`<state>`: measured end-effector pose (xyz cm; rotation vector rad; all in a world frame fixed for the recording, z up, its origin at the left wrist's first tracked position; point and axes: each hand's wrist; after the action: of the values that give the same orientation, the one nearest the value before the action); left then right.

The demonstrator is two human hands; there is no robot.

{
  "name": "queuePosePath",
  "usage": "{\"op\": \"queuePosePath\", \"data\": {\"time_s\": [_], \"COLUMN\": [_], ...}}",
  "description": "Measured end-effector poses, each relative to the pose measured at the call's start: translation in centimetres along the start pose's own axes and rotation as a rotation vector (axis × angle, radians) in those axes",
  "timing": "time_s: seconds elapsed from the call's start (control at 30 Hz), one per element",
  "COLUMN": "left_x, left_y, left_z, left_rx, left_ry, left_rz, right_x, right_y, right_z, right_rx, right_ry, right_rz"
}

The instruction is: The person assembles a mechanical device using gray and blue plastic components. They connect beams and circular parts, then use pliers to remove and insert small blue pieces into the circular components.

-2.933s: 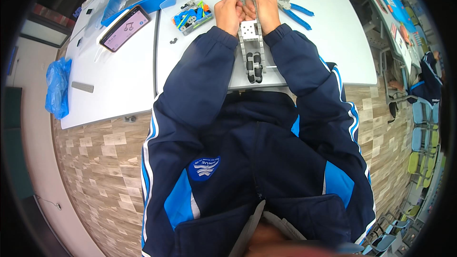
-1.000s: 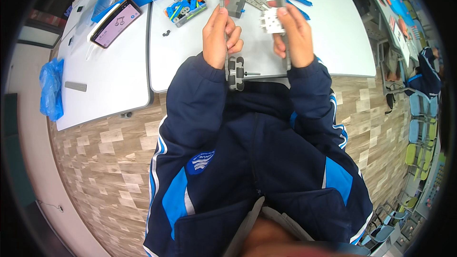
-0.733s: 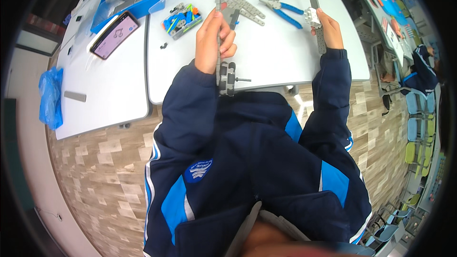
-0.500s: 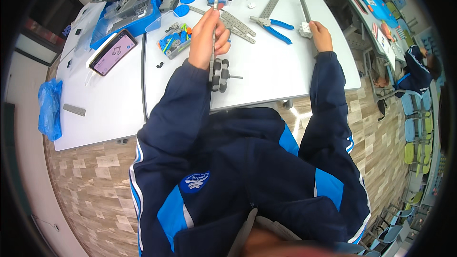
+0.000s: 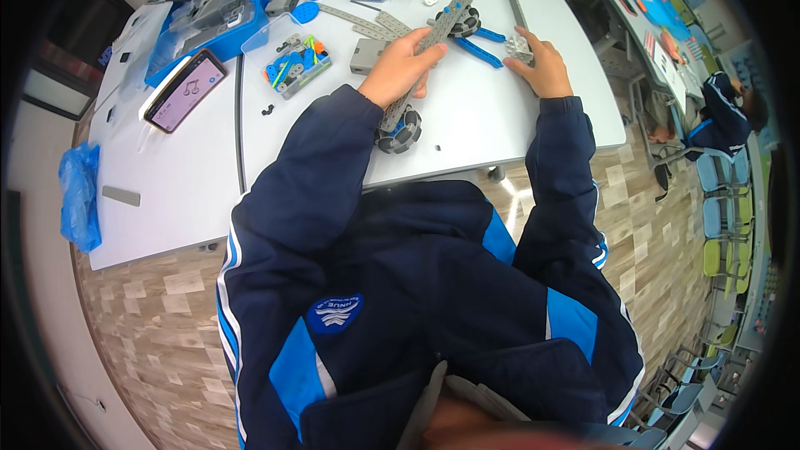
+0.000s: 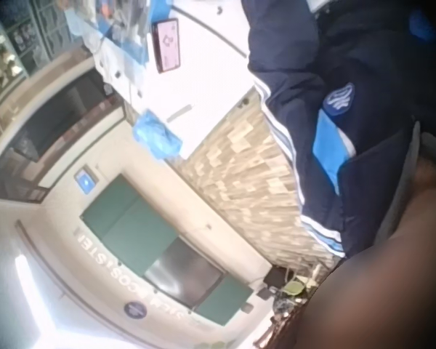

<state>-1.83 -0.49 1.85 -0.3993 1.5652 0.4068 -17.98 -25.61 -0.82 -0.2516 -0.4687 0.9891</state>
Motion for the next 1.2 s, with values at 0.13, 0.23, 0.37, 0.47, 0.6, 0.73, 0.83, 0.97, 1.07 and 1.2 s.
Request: {"op": "queuePosePath", "data": {"time_s": [0.13,0.23,0.37,0.47,0.6,0.73,0.83,0.97,1.07,1.2], "left_x": [1.3,2.0,2.2,1.9,0.1,-1.7,-0.8,2.1,4.0,4.4], "left_y": [-1.3,-2.4,-3.3,-2.5,0.8,5.0,8.1,8.4,7.4,7.0], "left_z": [0.2,1.1,2.4,2.8,1.7,-2.0,-6.9,-11.1,-11.9,-11.8], "left_rx": [-0.052,-0.053,-0.069,-0.204,-0.396,-0.246,-0.083,-0.019,-0.131,-0.165], "left_ry": [-0.041,-0.067,-0.427,-0.571,-0.923,-0.892,-0.846,-0.814,-0.843,-0.826], "left_rz": [0.002,-0.071,-0.158,-0.340,-0.593,-0.676,-0.682,-0.558,-0.563,-0.627], "right_x": [-0.5,-0.4,0.5,1.1,2.2,2.2,1.9,1.7,1.6,1.7], "right_y": [-0.1,0.5,2.1,3.1,3.4,3.4,3.6,3.9,4.1,4.2], "right_z": [0.4,0.1,-0.2,-0.1,-0.2,-0.3,-0.3,-0.5,-0.6,-0.4], "right_rx": [0.017,-0.140,-0.336,-0.423,-0.556,-0.608,-0.599,-0.545,-0.526,-0.491], "right_ry": [-0.178,-0.365,-0.518,-0.824,-0.941,-1.018,-1.010,-1.006,-1.020,-1.028], "right_rz": [-0.116,-0.138,-0.165,-0.384,-0.483,-0.456,-0.494,-0.495,-0.517,-0.514]}}
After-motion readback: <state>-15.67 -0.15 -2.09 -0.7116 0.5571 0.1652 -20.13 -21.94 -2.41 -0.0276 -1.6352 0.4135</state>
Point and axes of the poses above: each hand's wrist, its own y-axis away from the middle knuckle, its own z-axis out of the back of the hand, x = y × z, and after that the axes turned 2 degrees about -x, right-handed
